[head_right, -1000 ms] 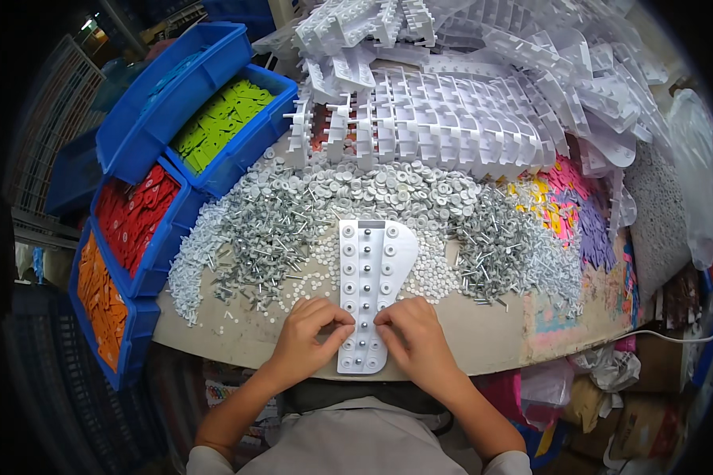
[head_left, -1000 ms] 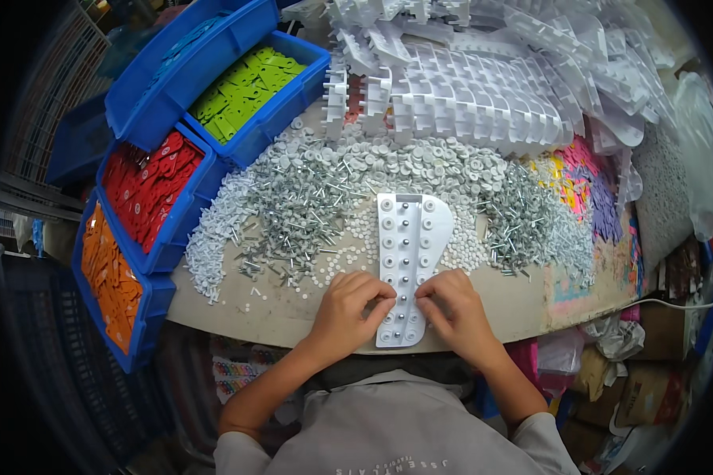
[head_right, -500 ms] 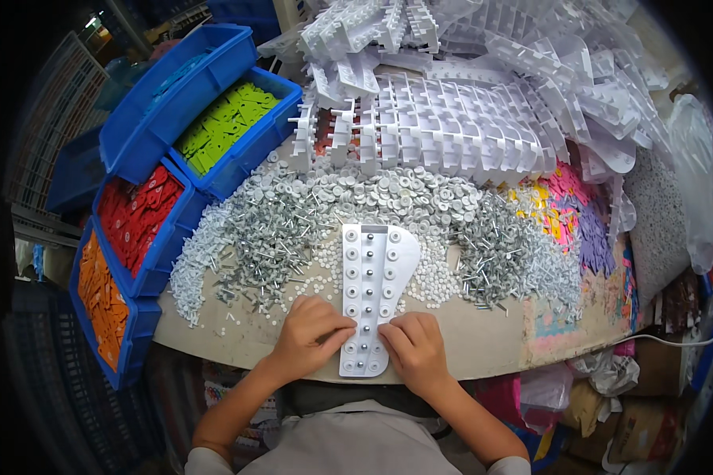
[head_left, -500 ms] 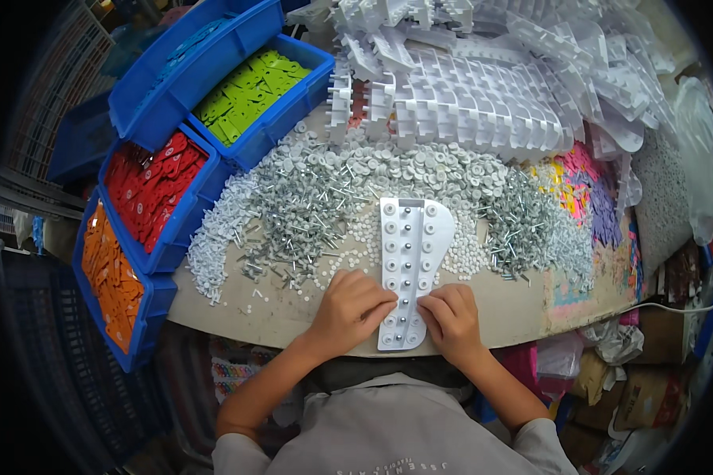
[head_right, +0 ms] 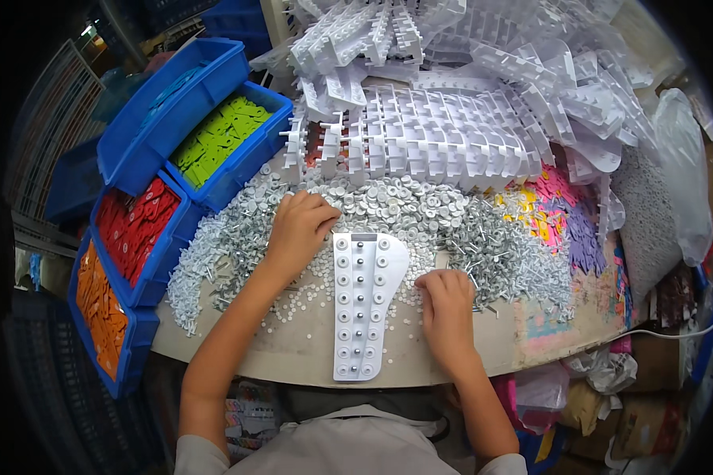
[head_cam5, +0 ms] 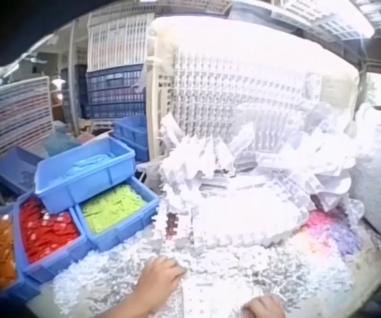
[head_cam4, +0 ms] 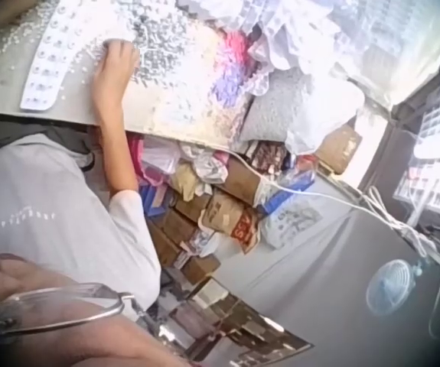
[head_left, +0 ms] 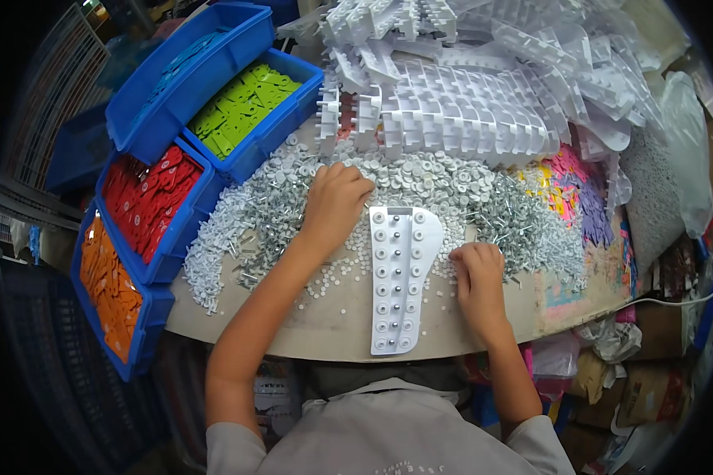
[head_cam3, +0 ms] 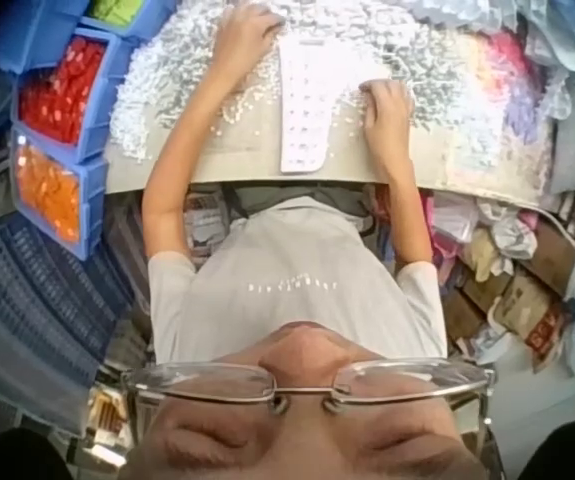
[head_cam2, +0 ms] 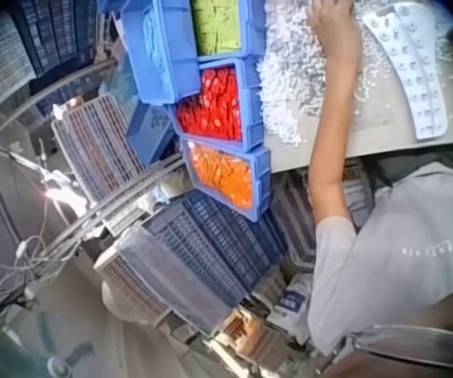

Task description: Manually assembling colorful buttons into white plastic toy panels at a factory workbench.

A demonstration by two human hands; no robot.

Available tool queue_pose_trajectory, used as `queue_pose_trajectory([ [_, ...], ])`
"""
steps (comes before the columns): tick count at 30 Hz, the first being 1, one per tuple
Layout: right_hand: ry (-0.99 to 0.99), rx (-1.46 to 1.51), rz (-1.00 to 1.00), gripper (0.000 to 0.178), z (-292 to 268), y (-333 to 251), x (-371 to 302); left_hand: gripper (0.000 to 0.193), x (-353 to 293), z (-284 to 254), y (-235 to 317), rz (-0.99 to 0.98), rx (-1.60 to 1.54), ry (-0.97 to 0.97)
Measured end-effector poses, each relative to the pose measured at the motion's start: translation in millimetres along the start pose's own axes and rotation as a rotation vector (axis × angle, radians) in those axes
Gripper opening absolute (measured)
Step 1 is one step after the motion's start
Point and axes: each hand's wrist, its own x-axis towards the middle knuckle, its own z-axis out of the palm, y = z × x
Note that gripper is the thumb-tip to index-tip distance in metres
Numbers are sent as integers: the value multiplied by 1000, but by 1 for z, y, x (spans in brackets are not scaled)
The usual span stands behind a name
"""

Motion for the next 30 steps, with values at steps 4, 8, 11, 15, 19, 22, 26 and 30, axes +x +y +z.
queue_pose_trajectory([
  [4,77,-59,-7,14,1,3,26,7,3,5,-4,72,11,15],
  [8,122,-105,-99,15,13,13,54,10,6,5,-3,87,10,6],
  [11,116,-134,-164,15,29,20,67,9,6,5,-4,92,-2,7],
  [15,104,-198,-154,14,38,23,70,11,4,0,-2,49,-26,24],
  [19,153,-160,-160,11,33,20,66,13,-3,-14,9,-19,-58,65],
  [22,140,-17,-82,10,13,8,49,13,-25,-37,32,-182,-255,53],
  [26,-4,245,31,10,-18,-28,8,16,-67,-66,65,-126,-393,-57],
  [30,-326,447,68,10,-27,-47,-24,12,-103,-76,96,-162,-598,-269],
])
